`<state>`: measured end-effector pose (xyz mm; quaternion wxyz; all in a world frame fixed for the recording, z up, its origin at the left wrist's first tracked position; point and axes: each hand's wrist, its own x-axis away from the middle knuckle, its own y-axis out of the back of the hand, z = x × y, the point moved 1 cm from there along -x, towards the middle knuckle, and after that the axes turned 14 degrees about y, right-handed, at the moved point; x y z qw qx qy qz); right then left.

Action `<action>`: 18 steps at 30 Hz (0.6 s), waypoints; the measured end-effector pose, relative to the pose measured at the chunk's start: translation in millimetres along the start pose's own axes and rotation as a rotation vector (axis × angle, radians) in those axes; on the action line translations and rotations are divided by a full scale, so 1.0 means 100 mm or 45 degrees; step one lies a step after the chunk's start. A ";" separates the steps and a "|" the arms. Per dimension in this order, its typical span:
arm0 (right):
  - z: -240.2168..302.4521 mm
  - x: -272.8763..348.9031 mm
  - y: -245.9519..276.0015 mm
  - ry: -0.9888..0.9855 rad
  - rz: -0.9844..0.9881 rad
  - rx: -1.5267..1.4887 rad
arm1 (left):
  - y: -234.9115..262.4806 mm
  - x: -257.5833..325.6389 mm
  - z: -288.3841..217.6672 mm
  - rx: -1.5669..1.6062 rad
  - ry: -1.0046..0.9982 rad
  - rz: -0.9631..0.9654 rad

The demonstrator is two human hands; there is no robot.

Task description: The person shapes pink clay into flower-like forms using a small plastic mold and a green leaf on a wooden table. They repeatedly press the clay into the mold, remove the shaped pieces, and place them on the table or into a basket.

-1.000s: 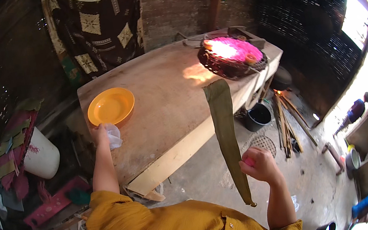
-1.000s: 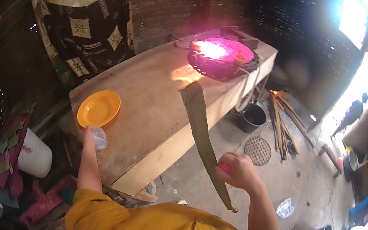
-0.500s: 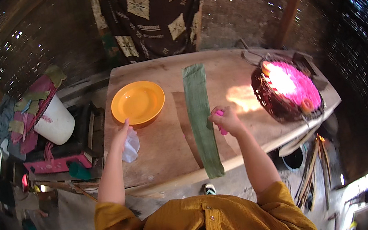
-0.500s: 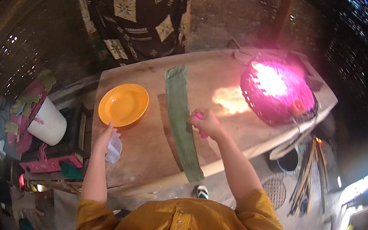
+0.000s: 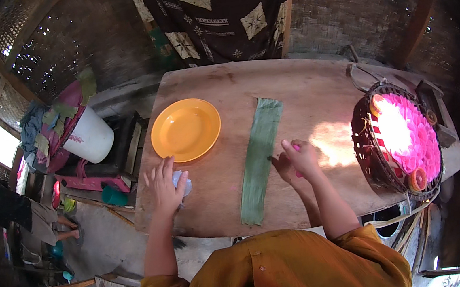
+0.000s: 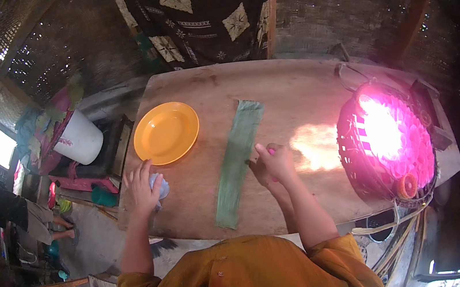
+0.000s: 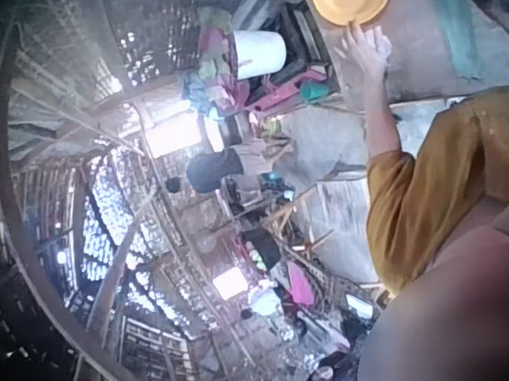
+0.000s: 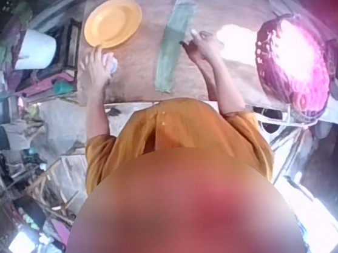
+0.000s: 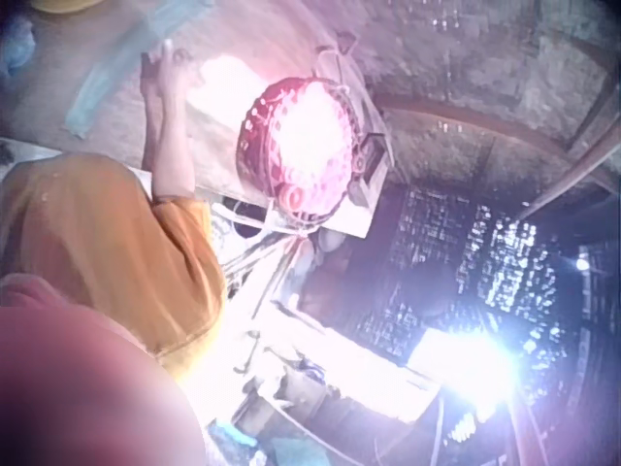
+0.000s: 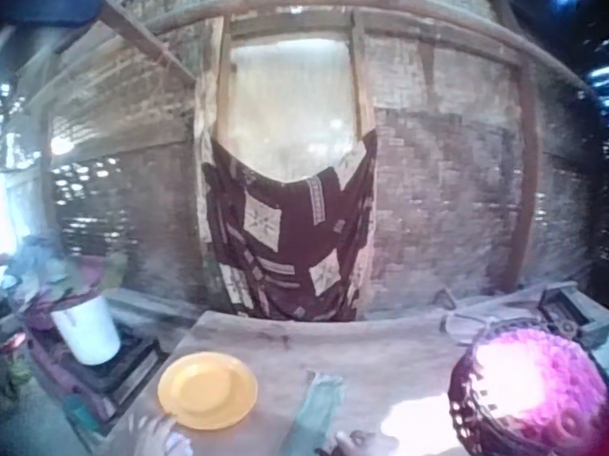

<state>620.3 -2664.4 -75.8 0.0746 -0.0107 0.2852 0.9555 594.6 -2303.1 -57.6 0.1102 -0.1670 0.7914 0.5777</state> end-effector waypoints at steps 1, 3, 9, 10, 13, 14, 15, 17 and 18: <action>0.05 0.00 0.03 -0.020 0.003 -0.119 | 0.10 0.01 -0.08 0.015 -0.080 -0.103; 0.19 -0.02 0.04 -0.111 -0.021 -0.347 | 0.24 0.00 -0.33 0.233 -0.227 -0.220; 0.97 0.19 -0.51 0.194 0.644 -1.677 | -0.03 -0.08 -1.29 0.904 -0.341 -0.296; 1.06 0.29 -0.62 0.140 0.819 -1.719 | -0.10 -0.11 -1.29 0.919 -0.249 -0.296; 1.17 0.16 -0.76 0.458 0.736 -0.993 | -0.28 -0.17 -0.95 1.647 0.695 0.056; 1.15 0.03 -0.78 0.405 0.638 -0.776 | -0.30 -0.20 -0.78 1.847 0.794 0.038; 1.13 -0.10 -0.79 0.641 0.584 -0.457 | -0.30 -0.22 -0.60 2.036 0.979 0.076; 1.07 -0.36 -0.87 0.969 0.300 0.230 | -0.34 -0.20 -0.38 2.139 1.181 0.126; 1.04 -0.46 -0.99 0.899 0.314 0.453 | -0.36 -0.18 -0.30 2.161 1.226 0.211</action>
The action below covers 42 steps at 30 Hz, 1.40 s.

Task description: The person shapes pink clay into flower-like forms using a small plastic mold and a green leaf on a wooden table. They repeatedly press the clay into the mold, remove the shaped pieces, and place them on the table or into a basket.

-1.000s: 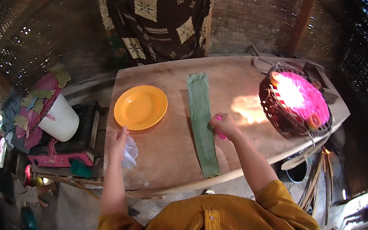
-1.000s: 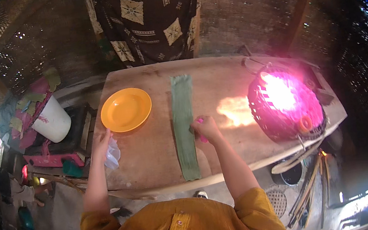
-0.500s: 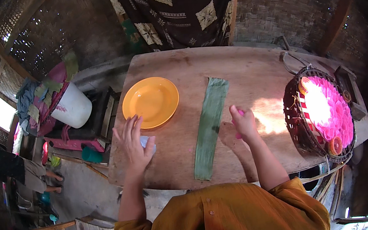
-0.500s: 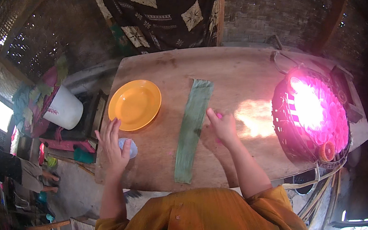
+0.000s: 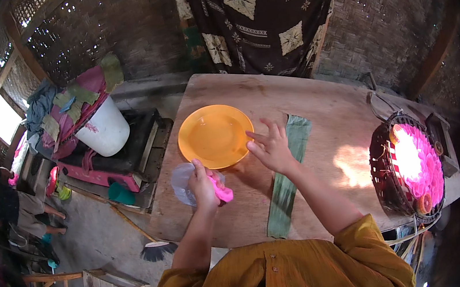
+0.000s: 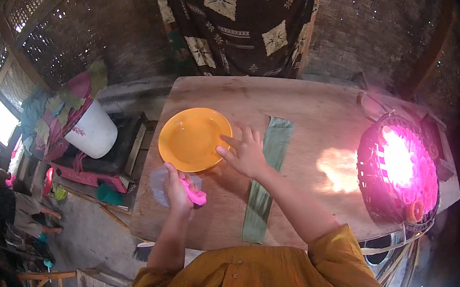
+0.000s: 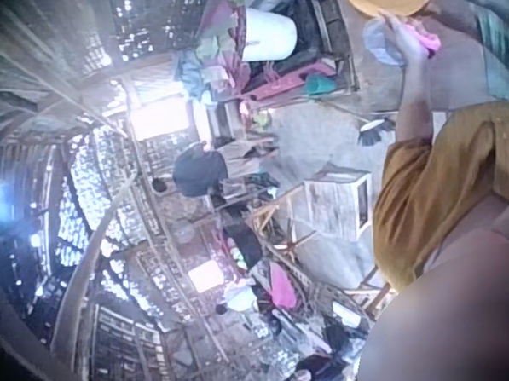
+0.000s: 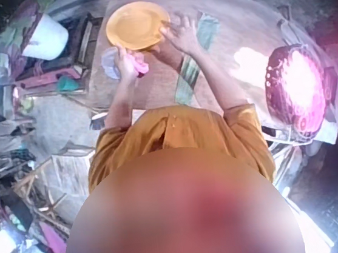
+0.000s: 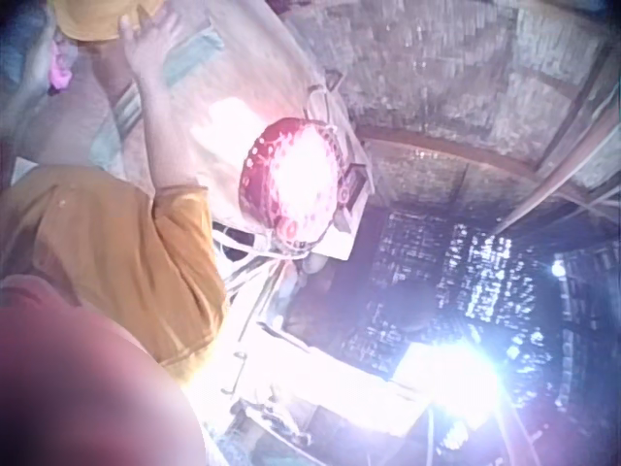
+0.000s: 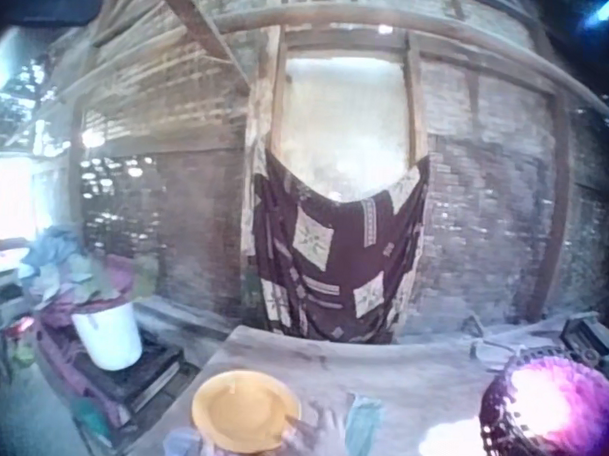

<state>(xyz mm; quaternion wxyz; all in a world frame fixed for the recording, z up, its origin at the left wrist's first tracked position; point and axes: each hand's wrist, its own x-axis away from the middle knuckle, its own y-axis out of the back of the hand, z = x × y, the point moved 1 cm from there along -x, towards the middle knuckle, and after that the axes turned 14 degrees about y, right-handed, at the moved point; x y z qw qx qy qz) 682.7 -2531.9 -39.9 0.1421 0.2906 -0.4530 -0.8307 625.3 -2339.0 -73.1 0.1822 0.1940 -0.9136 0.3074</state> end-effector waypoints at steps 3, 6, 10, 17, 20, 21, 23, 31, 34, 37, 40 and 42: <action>-0.06 -0.30 -0.37 -0.008 0.123 0.425 | 0.12 0.01 0.10 -0.109 0.057 0.134; -0.11 -0.57 -0.64 0.021 0.272 0.582 | 0.17 0.02 0.22 -0.168 0.066 0.276; -0.12 -0.80 -0.75 -0.088 0.487 0.625 | 0.20 -0.02 0.25 -0.213 0.304 0.342; -0.15 -0.91 -0.73 -0.051 0.463 0.595 | 0.13 -0.10 0.19 -0.172 0.634 0.277; -0.19 -0.91 -0.70 -0.035 0.551 0.604 | 0.15 -0.10 0.22 -0.166 0.716 0.386; -0.18 -0.89 -0.65 -0.075 0.473 0.538 | 0.15 -0.09 0.22 -0.192 0.746 0.440; -0.08 -0.77 -0.49 -0.134 0.380 0.297 | 0.12 -0.07 0.20 -0.016 0.613 0.685; 1.21 0.46 0.02 0.752 0.071 0.484 | -0.16 0.16 -0.19 0.696 0.488 0.921; 1.14 0.56 0.22 0.609 -0.136 0.664 | -0.32 0.31 -0.31 0.675 0.386 1.035; 1.04 0.57 0.27 0.442 -0.361 0.538 | -0.54 0.53 -0.19 0.647 0.384 0.995; 1.07 0.64 0.26 0.426 -0.095 0.188 | -0.70 0.68 0.11 0.744 0.545 1.165; 1.07 0.66 0.36 0.455 -0.107 0.267 | -0.74 0.50 0.24 0.616 0.532 0.885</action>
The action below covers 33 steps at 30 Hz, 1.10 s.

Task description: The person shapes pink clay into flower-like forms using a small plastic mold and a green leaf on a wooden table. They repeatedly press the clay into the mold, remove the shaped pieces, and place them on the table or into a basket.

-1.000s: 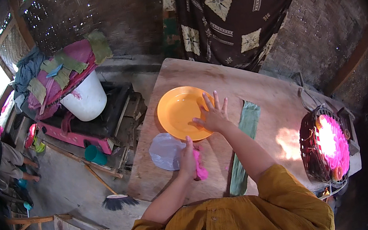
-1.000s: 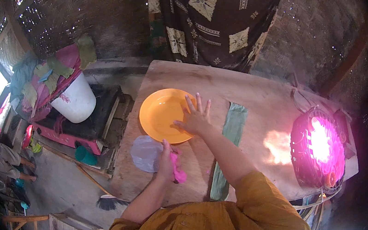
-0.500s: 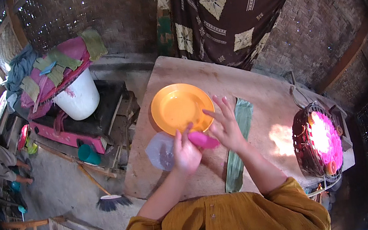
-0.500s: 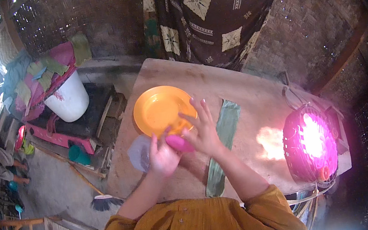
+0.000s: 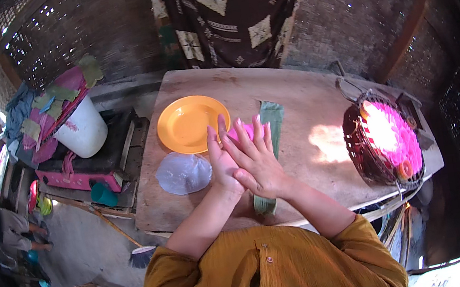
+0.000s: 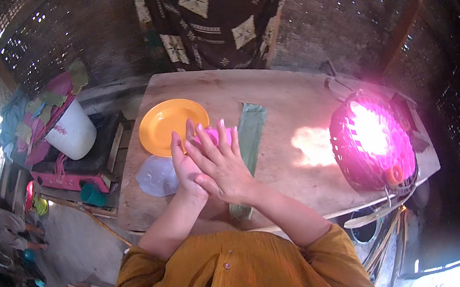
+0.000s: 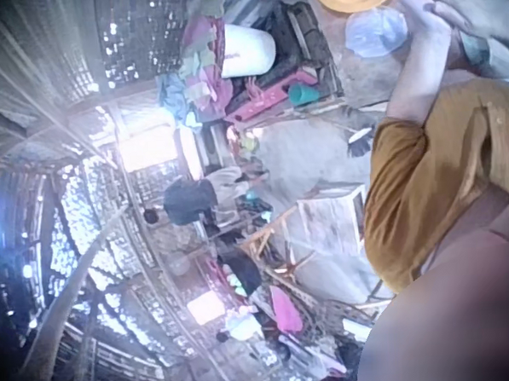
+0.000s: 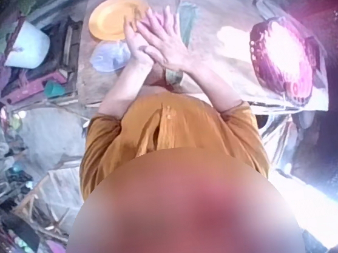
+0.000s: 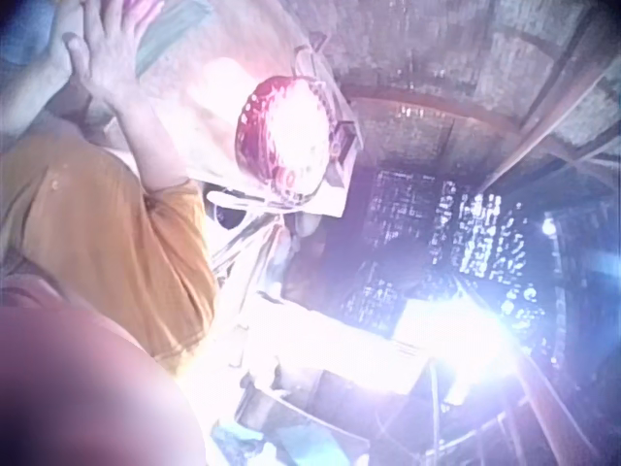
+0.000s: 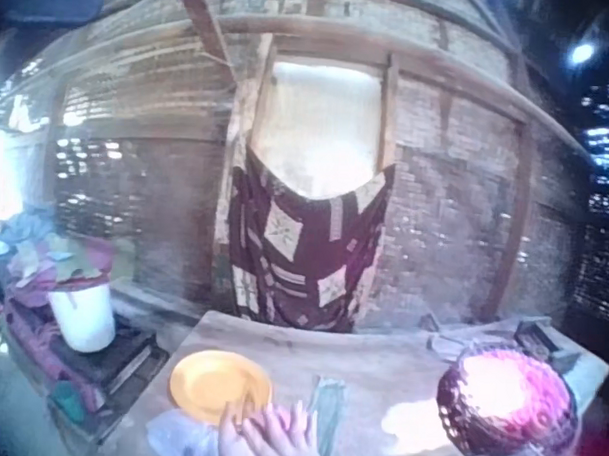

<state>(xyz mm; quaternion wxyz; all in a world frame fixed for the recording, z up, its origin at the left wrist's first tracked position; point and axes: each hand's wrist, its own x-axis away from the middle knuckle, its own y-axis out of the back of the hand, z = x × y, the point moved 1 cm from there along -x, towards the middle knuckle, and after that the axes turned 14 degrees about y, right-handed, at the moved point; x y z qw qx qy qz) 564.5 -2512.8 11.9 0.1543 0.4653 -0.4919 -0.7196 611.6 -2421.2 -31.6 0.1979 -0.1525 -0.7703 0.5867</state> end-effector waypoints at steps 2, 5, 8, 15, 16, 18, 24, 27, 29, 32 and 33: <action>-0.02 -0.01 0.12 0.087 -0.130 0.125 | 0.22 -0.11 0.14 -0.050 -0.011 0.013; 0.01 0.03 0.19 0.066 -0.134 0.274 | 0.47 -0.21 0.35 -0.117 -0.026 0.071; 0.16 0.23 0.14 -0.003 -0.229 -0.067 | 0.31 -0.18 0.28 -0.219 -0.066 0.179; 0.03 0.68 0.40 -0.018 -0.669 -0.004 | -0.61 0.17 0.04 -0.824 -0.383 0.034; -0.04 0.58 0.40 0.040 -0.717 -0.120 | -0.63 0.18 0.20 -0.847 -0.322 0.166; -0.13 0.33 0.33 0.030 -0.739 -0.352 | -0.58 0.18 0.45 -0.815 -0.219 0.296; -0.07 0.21 0.12 -0.068 -0.886 -0.617 | -0.52 0.23 0.39 -1.383 -1.459 -0.009; -0.06 0.27 0.02 -0.097 -0.842 -0.684 | -0.49 0.27 0.45 -1.232 -1.532 -0.068; -0.11 0.30 -0.02 -0.254 -0.852 -0.941 | -0.39 0.26 0.54 -1.337 -1.466 0.001; -0.22 0.32 -0.07 -0.783 -0.860 -1.190 | -0.14 0.11 0.59 -1.204 -0.904 0.260; -0.30 0.32 -0.09 -1.070 -0.839 -1.303 | -0.05 0.08 0.56 -1.252 -0.842 0.212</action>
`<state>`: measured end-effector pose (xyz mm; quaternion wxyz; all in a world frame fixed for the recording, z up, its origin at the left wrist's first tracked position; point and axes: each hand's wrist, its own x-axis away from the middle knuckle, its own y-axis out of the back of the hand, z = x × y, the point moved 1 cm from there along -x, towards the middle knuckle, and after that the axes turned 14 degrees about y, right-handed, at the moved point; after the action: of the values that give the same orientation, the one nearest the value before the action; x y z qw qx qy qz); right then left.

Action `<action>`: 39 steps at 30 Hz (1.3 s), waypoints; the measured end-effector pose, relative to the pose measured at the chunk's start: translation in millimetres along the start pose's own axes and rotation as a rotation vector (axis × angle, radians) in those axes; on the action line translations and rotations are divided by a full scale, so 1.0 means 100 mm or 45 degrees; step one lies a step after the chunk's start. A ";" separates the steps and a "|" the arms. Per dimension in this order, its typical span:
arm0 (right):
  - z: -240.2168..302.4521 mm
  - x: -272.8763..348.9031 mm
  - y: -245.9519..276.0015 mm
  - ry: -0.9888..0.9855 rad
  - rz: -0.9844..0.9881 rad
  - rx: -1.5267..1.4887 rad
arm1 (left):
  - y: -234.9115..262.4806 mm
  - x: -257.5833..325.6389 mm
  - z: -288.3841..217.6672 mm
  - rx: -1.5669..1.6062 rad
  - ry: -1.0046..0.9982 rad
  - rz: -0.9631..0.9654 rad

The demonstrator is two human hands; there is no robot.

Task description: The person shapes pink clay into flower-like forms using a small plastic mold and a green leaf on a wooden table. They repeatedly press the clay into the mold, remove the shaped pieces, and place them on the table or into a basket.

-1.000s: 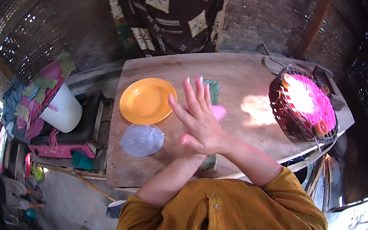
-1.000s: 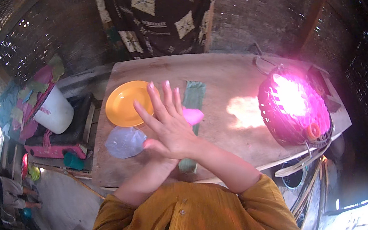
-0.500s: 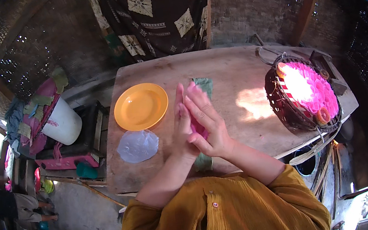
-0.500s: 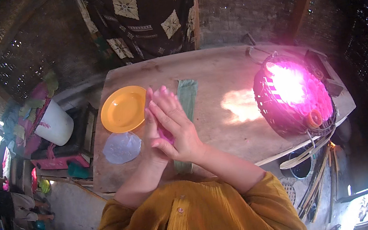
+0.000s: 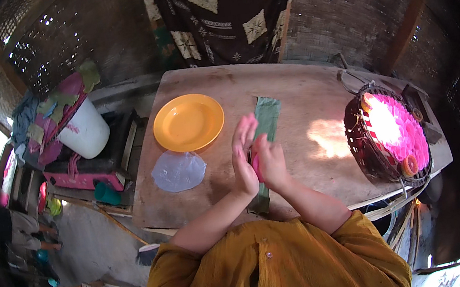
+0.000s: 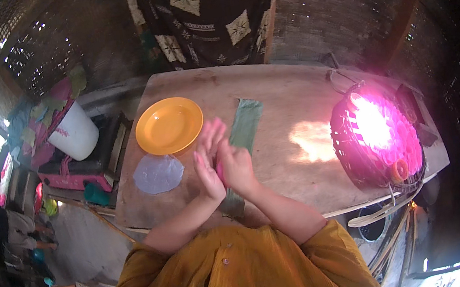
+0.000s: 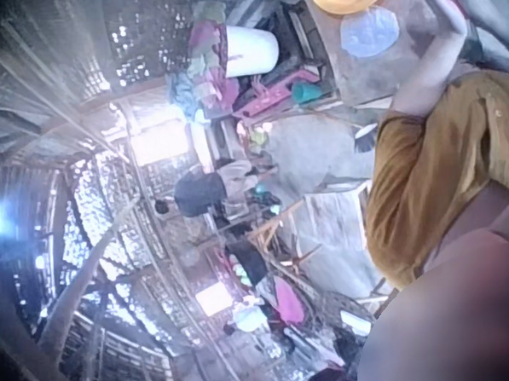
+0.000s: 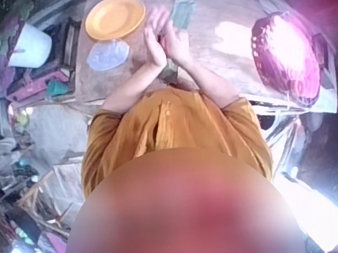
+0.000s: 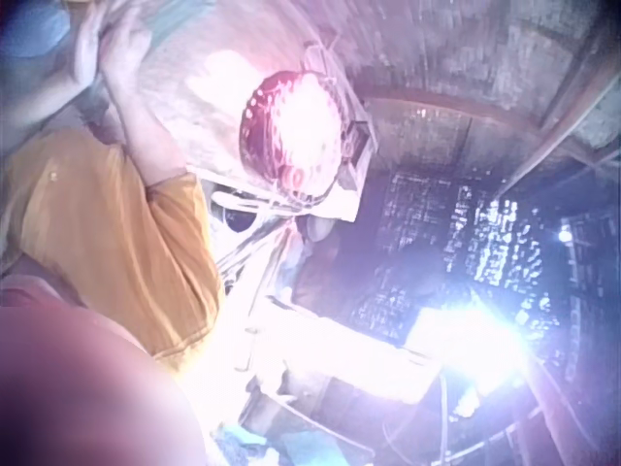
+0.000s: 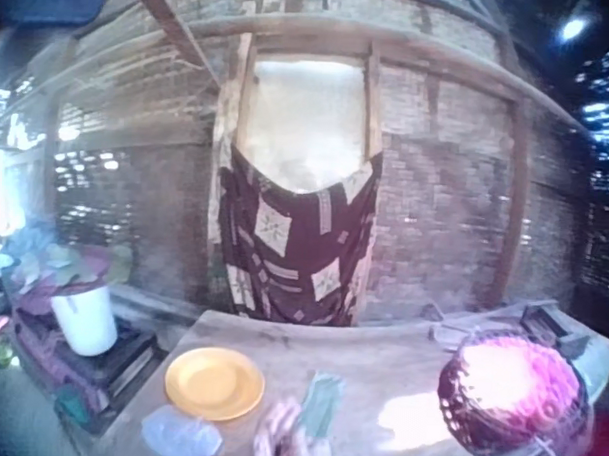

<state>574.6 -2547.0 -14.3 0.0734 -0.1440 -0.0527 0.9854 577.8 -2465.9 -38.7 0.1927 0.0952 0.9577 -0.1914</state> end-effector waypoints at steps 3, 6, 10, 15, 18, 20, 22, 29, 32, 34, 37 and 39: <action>-0.02 -0.09 0.02 -0.128 0.028 -0.423 | 0.13 -0.07 0.12 -0.269 0.070 -0.110; 0.02 -0.06 -0.02 -0.103 0.311 -0.515 | 0.18 -0.17 0.09 -0.735 0.003 -0.587; 0.18 -0.14 0.09 0.186 0.323 0.170 | 0.36 -0.19 -0.01 -0.111 0.506 -0.513; 0.14 -0.25 0.01 0.975 0.424 0.660 | 0.33 -0.18 -0.01 -0.301 0.454 -0.044; -0.06 -0.08 -0.09 0.953 0.460 0.686 | 0.34 -0.20 0.04 0.051 0.688 -0.236; -0.16 0.06 -0.09 0.940 0.511 0.721 | 0.39 -0.16 0.11 0.274 1.097 -0.408; -0.20 0.18 -0.08 1.093 0.455 0.934 | 0.42 -0.09 0.21 0.410 1.232 -0.391; -0.33 0.23 0.03 1.124 0.284 1.032 | 0.41 0.20 0.68 0.297 1.281 -0.146; -0.44 0.29 0.07 0.964 0.121 0.966 | 0.37 0.23 0.69 0.128 1.222 -0.041; -0.53 0.30 0.10 0.608 0.020 0.607 | 0.36 0.24 0.65 0.205 1.385 0.132; -0.61 0.19 0.28 -0.214 -0.273 0.087 | 0.44 0.26 0.57 -0.071 1.646 0.307; -0.54 -0.04 0.58 -0.362 -0.379 -0.342 | 0.54 0.24 0.49 -0.813 1.048 0.202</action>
<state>586.7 -2599.7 -72.3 0.1899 -0.0031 -0.2137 0.9583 586.5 -2434.4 -107.8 -0.1661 0.1712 0.9546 0.1784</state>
